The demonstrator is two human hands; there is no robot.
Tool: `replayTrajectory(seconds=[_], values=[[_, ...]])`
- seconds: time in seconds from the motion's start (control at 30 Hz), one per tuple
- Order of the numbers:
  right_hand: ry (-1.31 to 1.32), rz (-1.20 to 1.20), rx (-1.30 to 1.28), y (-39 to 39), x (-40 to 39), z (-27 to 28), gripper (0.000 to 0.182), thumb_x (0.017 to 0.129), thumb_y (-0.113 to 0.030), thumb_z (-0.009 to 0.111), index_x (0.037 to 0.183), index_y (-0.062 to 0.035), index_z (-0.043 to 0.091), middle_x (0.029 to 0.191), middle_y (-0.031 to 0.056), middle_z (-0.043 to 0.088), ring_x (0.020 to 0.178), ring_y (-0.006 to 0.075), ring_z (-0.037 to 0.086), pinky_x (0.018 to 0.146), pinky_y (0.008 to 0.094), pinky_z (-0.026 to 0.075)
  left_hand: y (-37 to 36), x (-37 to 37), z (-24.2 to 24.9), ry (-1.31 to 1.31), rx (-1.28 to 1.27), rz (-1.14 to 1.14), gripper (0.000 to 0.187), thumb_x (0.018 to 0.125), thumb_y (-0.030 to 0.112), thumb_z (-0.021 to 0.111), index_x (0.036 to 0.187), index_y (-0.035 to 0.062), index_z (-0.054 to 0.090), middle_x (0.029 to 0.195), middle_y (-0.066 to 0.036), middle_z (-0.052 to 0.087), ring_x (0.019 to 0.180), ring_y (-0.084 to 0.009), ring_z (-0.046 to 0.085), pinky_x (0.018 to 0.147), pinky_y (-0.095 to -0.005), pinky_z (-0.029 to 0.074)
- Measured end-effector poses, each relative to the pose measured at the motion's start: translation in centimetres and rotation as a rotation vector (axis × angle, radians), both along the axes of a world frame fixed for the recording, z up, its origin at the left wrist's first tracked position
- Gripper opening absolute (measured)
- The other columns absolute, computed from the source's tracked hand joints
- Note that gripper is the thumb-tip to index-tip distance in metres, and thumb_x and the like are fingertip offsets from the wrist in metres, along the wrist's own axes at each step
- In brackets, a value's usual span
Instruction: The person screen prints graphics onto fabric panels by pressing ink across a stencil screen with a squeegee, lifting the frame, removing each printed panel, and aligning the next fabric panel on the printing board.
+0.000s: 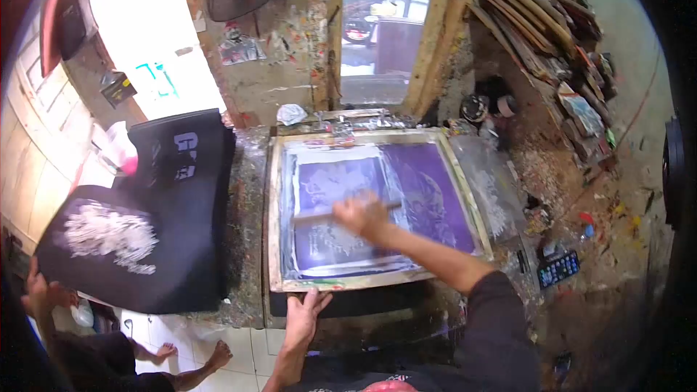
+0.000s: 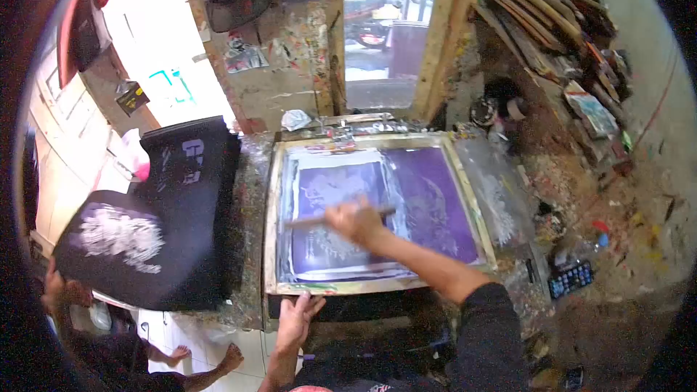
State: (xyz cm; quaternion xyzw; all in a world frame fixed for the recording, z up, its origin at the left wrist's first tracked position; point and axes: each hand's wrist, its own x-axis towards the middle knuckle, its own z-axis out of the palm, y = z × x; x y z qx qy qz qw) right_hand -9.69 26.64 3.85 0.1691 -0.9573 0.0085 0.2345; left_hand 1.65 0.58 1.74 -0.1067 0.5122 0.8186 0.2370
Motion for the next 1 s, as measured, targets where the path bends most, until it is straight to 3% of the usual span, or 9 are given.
replayTrajectory(seconds=[0.17, 0.37, 0.5, 0.6, 0.7, 0.77, 0.8, 0.9, 1.0], values=[[0.071, -0.087, 0.000, 4.6, -12.2, -1.7, 0.027, 0.089, -0.038, 0.068, 0.099, -0.0130, 0.062, 0.079, 0.0083, 0.068, 0.072, 0.0290, 0.070, 0.067, 0.0454, 0.054, -1.4, -1.1, -0.4, -0.053, -0.122, -0.224, 0.042, 0.105, 0.016, 0.053, 0.128, -0.0183, 0.046, 0.116, -0.028, 0.065, 0.104, -0.0371, 0.070, 0.095, -0.0469, 0.058], [-0.792, 0.032, -0.075, 2.9, -6.7, 4.9, 0.057, 0.083, -0.058, 0.072, 0.097, -0.0039, 0.062, 0.086, 0.0230, 0.070, 0.084, 0.0439, 0.069, 0.071, 0.0543, 0.053, -1.3, -1.3, -0.8, -0.125, -0.204, -0.234, 0.042, 0.106, 0.022, 0.052, 0.115, -0.0195, 0.051, 0.106, -0.031, 0.067, 0.099, -0.0384, 0.071, 0.086, -0.0457, 0.062], [-0.426, -0.102, 0.060, 5.0, -13.4, 2.2, 0.042, 0.092, -0.042, 0.067, 0.114, -0.0077, 0.060, 0.078, 0.0138, 0.071, 0.070, 0.0266, 0.071, 0.064, 0.0510, 0.056, -1.5, -1.6, -0.9, -0.158, -0.205, -0.267, 0.043, 0.106, 0.023, 0.053, 0.116, -0.0188, 0.050, 0.109, -0.032, 0.066, 0.099, -0.0382, 0.071, 0.086, -0.0457, 0.062], [-0.105, -0.165, 0.029, 7.1, -17.9, 2.5, 0.046, 0.090, -0.051, 0.068, 0.105, -0.0078, 0.058, 0.074, 0.0114, 0.071, 0.062, 0.0228, 0.071, 0.054, 0.0420, 0.055, -1.2, -1.6, -0.2, -0.177, -0.220, -0.267, 0.043, 0.106, 0.023, 0.053, 0.116, -0.0186, 0.050, 0.109, -0.031, 0.066, 0.100, -0.0381, 0.071, 0.088, -0.0461, 0.061], [-0.295, -0.262, -0.005, 4.6, -14.6, 1.9, 0.048, 0.088, -0.055, 0.068, 0.099, -0.0085, 0.059, 0.072, 0.0096, 0.070, 0.058, 0.0201, 0.070, 0.050, 0.0365, 0.053, -1.7, -1.7, -0.6, -0.195, -0.200, -0.286, 0.042, 0.106, 0.021, 0.052, 0.121, -0.0174, 0.047, 0.109, -0.030, 0.065, 0.102, -0.0384, 0.070, 0.090, -0.0464, 0.060], [-0.133, -0.267, 0.179, 1.9, -8.0, 0.1, 0.036, 0.096, -0.048, 0.060, 0.089, -0.0136, 0.060, 0.069, 0.0038, 0.067, 0.054, 0.0185, 0.066, 0.050, 0.0326, 0.050, -1.8, -2.0, -0.6, -0.187, -0.147, -0.311, 0.040, 0.107, 0.021, 0.052, 0.121, -0.0166, 0.048, 0.109, -0.029, 0.066, 0.101, -0.0383, 0.070, 0.089, -0.0462, 0.060], [-0.186, -0.206, 0.153, 0.2, -3.8, 0.7, 0.028, 0.100, -0.038, 0.056, 0.085, -0.0146, 0.060, 0.070, 0.0043, 0.068, 0.058, 0.0201, 0.068, 0.053, 0.0351, 0.051, -1.9, -1.9, -1.2, -0.222, -0.136, -0.310, 0.039, 0.107, 0.020, 0.050, 0.122, -0.0167, 0.047, 0.109, -0.029, 0.066, 0.101, -0.0379, 0.070, 0.089, -0.0452, 0.061], [-0.259, -0.073, -0.006, -2.9, 5.4, 0.1, 0.033, 0.092, -0.045, 0.064, 0.087, -0.0122, 0.061, 0.067, 0.0089, 0.064, 0.061, 0.0261, 0.069, 0.057, 0.0430, 0.051, -1.8, -2.1, -0.6, -0.195, -0.134, -0.316, 0.051, 0.107, 0.029, 0.050, 0.121, -0.0206, 0.050, 0.110, -0.032, 0.066, 0.102, -0.0390, 0.070, 0.090, -0.0463, 0.060], [-0.629, -0.017, -0.186, -0.6, 1.6, 2.3, 0.042, 0.087, -0.053, 0.068, 0.091, -0.0110, 0.062, 0.074, 0.0149, 0.068, 0.068, 0.0346, 0.070, 0.063, 0.0479, 0.053, -1.9, -1.7, -1.2, -0.170, -0.112, -0.317, 0.048, 0.107, 0.026, 0.050, 0.121, -0.0201, 0.050, 0.112, -0.032, 0.065, 0.103, -0.0387, 0.070, 0.091, -0.0465, 0.060]])
